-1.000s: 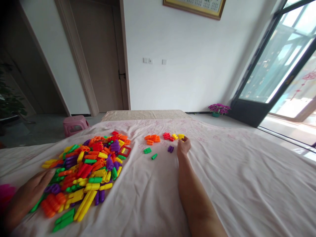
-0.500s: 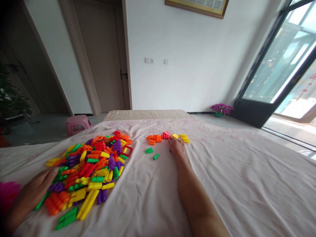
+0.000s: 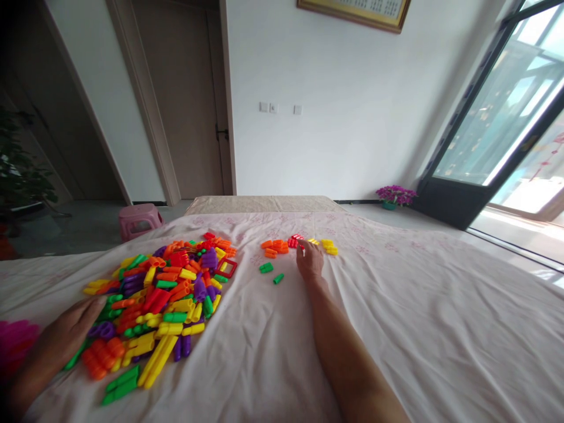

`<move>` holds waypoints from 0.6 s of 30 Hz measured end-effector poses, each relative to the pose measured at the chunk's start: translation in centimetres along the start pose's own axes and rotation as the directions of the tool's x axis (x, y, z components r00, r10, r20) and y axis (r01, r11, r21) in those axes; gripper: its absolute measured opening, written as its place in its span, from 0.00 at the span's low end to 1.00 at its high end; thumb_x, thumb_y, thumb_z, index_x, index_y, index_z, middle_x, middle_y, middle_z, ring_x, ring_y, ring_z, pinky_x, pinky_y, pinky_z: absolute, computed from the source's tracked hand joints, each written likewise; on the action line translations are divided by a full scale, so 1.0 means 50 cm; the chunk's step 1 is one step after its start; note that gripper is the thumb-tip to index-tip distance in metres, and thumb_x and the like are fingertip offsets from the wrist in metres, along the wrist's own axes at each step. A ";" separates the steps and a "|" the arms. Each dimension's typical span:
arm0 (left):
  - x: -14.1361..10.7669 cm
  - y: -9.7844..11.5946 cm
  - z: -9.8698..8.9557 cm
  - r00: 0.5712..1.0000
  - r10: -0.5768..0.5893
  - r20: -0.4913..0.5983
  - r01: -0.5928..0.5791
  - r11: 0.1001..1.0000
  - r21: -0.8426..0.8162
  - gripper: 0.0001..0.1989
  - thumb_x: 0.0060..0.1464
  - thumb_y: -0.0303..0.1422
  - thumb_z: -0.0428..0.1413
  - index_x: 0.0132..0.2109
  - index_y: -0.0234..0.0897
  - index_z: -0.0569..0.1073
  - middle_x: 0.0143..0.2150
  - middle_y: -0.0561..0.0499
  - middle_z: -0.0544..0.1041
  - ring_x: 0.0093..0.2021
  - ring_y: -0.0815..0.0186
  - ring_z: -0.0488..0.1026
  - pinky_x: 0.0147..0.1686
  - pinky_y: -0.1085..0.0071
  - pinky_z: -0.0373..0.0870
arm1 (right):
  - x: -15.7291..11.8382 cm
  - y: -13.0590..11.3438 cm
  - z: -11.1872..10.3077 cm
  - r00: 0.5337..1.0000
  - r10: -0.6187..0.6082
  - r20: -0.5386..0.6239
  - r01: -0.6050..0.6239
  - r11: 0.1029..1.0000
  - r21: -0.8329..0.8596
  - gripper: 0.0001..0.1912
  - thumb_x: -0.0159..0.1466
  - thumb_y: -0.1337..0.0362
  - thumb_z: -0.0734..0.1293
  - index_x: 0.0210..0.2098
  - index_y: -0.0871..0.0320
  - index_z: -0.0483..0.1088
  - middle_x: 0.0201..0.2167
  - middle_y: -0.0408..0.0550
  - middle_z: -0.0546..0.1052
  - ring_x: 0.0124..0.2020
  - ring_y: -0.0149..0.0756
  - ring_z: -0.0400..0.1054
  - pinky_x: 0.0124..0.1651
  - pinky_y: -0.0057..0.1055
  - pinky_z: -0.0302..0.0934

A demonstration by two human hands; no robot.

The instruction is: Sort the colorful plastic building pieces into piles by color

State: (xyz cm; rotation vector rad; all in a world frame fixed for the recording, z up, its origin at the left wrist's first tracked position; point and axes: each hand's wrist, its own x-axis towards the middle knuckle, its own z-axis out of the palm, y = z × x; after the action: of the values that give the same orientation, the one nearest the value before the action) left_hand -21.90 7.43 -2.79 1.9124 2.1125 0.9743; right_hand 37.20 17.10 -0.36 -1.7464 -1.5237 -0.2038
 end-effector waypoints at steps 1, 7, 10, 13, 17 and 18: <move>0.001 -0.001 0.001 1.000 -0.008 0.005 0.008 1.000 0.002 0.27 0.62 0.49 0.43 0.47 0.36 0.80 0.52 0.41 0.82 0.55 0.53 0.78 0.55 0.62 0.73 | -0.005 -0.013 0.004 0.996 -0.080 -0.029 0.081 0.996 0.047 0.16 0.70 0.61 0.60 0.49 0.55 0.78 0.49 0.51 0.81 0.51 0.44 0.72 0.58 0.40 0.60; -0.001 0.004 -0.001 1.000 0.010 0.007 -0.010 1.000 0.002 0.28 0.62 0.48 0.43 0.48 0.35 0.79 0.51 0.40 0.83 0.54 0.54 0.79 0.54 0.64 0.74 | -0.063 -0.140 0.016 0.868 -0.495 0.034 0.461 0.830 0.314 0.11 0.69 0.66 0.63 0.42 0.54 0.78 0.40 0.50 0.82 0.43 0.39 0.75 0.50 0.34 0.65; -0.005 0.013 -0.008 1.000 0.023 0.008 -0.023 1.000 0.013 0.26 0.63 0.48 0.43 0.47 0.35 0.79 0.50 0.41 0.83 0.52 0.55 0.79 0.51 0.67 0.75 | -0.110 -0.216 0.011 0.772 -0.618 0.149 0.515 0.745 0.424 0.09 0.69 0.66 0.65 0.43 0.54 0.78 0.39 0.49 0.82 0.41 0.38 0.75 0.47 0.33 0.65; -0.007 0.021 -0.013 1.000 0.008 0.011 -0.008 1.000 0.018 0.26 0.63 0.47 0.43 0.46 0.35 0.79 0.50 0.40 0.83 0.52 0.55 0.80 0.52 0.67 0.74 | -0.152 -0.276 0.008 0.676 -0.696 0.243 0.529 0.688 0.497 0.10 0.68 0.63 0.67 0.47 0.54 0.77 0.41 0.50 0.82 0.42 0.40 0.75 0.48 0.35 0.66; -0.008 0.027 -0.015 1.000 0.015 -0.002 -0.015 1.000 -0.005 0.25 0.63 0.46 0.44 0.46 0.35 0.79 0.48 0.40 0.84 0.51 0.55 0.80 0.52 0.67 0.74 | -0.185 -0.324 0.008 0.650 -0.712 0.265 0.526 0.674 0.520 0.23 0.69 0.56 0.67 0.62 0.55 0.68 0.50 0.54 0.79 0.48 0.44 0.73 0.52 0.39 0.66; -0.008 0.029 -0.015 1.000 0.015 0.000 -0.015 1.000 -0.007 0.24 0.63 0.46 0.44 0.46 0.36 0.79 0.48 0.40 0.84 0.51 0.56 0.80 0.52 0.67 0.74 | -0.189 -0.332 0.006 0.632 -0.731 0.256 0.543 0.654 0.527 0.26 0.70 0.55 0.66 0.65 0.54 0.64 0.53 0.55 0.78 0.50 0.45 0.72 0.53 0.40 0.65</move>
State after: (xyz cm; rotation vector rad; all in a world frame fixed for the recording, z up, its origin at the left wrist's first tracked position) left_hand -20.98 6.74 -1.54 1.9270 2.0954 0.9837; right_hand 19.79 9.46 1.36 -0.8556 -2.3262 0.1759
